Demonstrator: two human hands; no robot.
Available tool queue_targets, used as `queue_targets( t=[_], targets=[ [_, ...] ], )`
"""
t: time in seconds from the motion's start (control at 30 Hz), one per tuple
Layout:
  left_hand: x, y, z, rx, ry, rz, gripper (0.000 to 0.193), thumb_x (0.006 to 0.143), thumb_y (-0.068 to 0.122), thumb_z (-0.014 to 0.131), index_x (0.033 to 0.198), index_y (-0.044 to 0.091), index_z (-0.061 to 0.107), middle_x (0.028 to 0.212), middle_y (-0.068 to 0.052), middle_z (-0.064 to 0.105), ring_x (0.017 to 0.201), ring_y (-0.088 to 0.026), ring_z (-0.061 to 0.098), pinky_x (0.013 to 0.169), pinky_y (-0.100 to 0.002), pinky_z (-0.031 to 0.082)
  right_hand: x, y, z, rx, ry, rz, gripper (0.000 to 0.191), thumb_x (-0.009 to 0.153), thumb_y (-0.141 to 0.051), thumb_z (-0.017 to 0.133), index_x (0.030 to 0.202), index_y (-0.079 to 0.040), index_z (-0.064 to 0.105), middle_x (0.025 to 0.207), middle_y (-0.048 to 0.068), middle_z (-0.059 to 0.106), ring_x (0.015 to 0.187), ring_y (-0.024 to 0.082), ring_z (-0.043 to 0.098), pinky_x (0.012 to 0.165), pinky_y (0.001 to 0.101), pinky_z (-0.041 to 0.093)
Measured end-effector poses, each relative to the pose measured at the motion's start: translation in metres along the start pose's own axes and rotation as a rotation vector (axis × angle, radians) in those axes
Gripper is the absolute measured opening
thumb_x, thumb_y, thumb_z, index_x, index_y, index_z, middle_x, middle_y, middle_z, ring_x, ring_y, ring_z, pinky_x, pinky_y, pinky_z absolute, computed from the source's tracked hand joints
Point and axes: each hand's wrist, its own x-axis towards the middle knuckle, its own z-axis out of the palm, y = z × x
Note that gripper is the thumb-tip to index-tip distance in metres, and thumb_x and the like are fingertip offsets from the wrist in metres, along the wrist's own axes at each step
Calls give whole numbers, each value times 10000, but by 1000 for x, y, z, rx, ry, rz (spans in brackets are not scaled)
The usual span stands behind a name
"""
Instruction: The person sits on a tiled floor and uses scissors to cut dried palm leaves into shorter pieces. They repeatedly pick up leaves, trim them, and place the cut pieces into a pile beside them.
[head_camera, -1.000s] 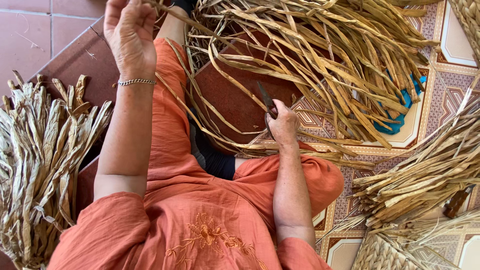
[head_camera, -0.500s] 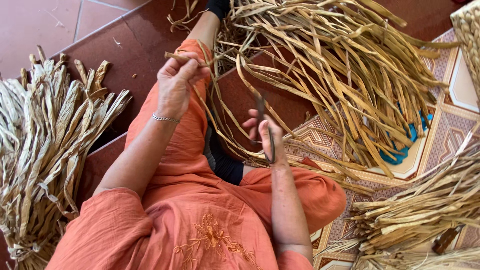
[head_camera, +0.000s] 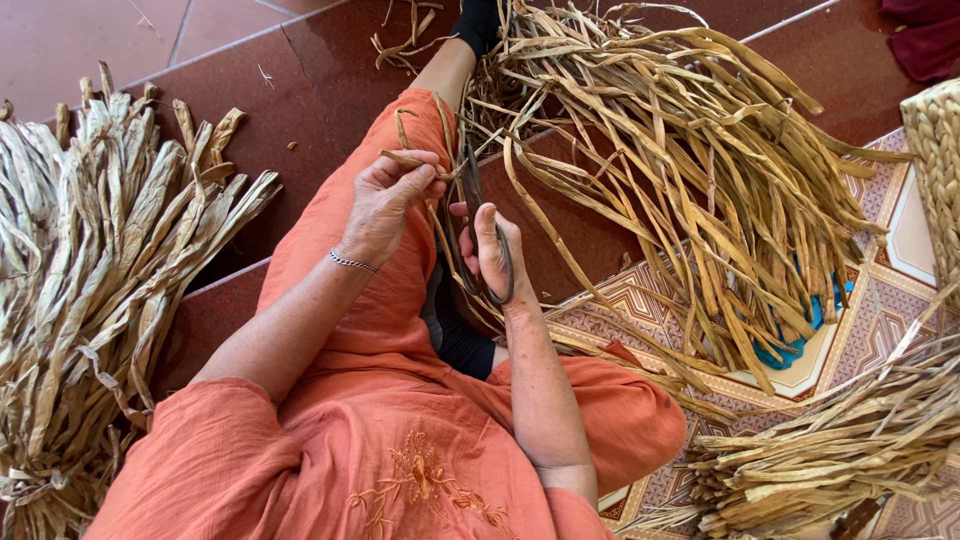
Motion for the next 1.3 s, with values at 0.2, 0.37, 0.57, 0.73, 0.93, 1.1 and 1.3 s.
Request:
queue_targets(
  t=[0.2, 0.37, 0.57, 0.73, 0.93, 1.1, 1.3],
  targets=[
    [9, 4, -5, -43, 30, 54, 125, 1009, 15, 663, 1124, 25, 710, 993, -83, 748, 877, -165, 708, 816, -308, 596, -6, 14, -6, -73, 81, -3, 818, 1006, -704, 356, 1179, 27, 679, 604, -39, 497, 464, 29, 451, 415, 200, 354],
    [48, 37, -17, 383, 186, 314, 319, 971, -27, 702, 1269, 75, 656, 1255, -134, 668, 1165, -222, 676, 1041, -373, 563, -39, 43, -43, -124, 93, 0, 722, 1015, -635, 451, 1221, 21, 670, 643, -36, 520, 490, 28, 462, 428, 199, 359],
    [57, 25, 3, 1439, 154, 984, 487, 877, -58, 774, 1328, -47, 593, 1469, -198, 498, 1408, -344, 392, 1179, -541, 276, -86, 74, -107, -99, 143, 5, 608, 1034, -515, 587, 1289, 34, 636, 725, -42, 538, 600, 31, 474, 523, 193, 382],
    [31, -73, 73, 1352, -624, 745, 250, 944, 6, 715, 1186, 69, 700, 1294, -96, 647, 1309, -300, 545, 1160, -488, 381, -106, 90, -132, 238, 409, 39, 426, 1070, -397, 564, 1183, 2, 660, 700, -29, 556, 549, 38, 480, 497, 191, 374],
    [5, -185, 150, 1567, -842, 999, 440, 718, 168, 707, 1154, 111, 696, 1208, -86, 674, 1226, -278, 571, 1085, -535, 357, -115, 93, -158, 372, 795, -146, 232, 1028, -248, 686, 1091, -27, 647, 716, -25, 526, 531, 46, 455, 457, 210, 351],
    [1, -211, 159, 1546, -947, 604, 246, 889, 264, 745, 1110, 156, 754, 967, -37, 663, 1011, -247, 581, 943, -443, 400, -127, 88, -182, 371, 912, -158, 165, 1000, -200, 716, 1051, -52, 666, 730, -23, 555, 525, 43, 467, 432, 206, 346],
    [20, -174, 131, 1461, -788, 175, 175, 970, 287, 724, 1061, 150, 784, 845, -35, 660, 880, -201, 570, 858, -387, 367, -124, 90, -177, 307, 875, -105, 157, 1009, -215, 692, 1069, -72, 664, 741, 63, 671, 496, 65, 523, 440, 207, 397]
  ],
)
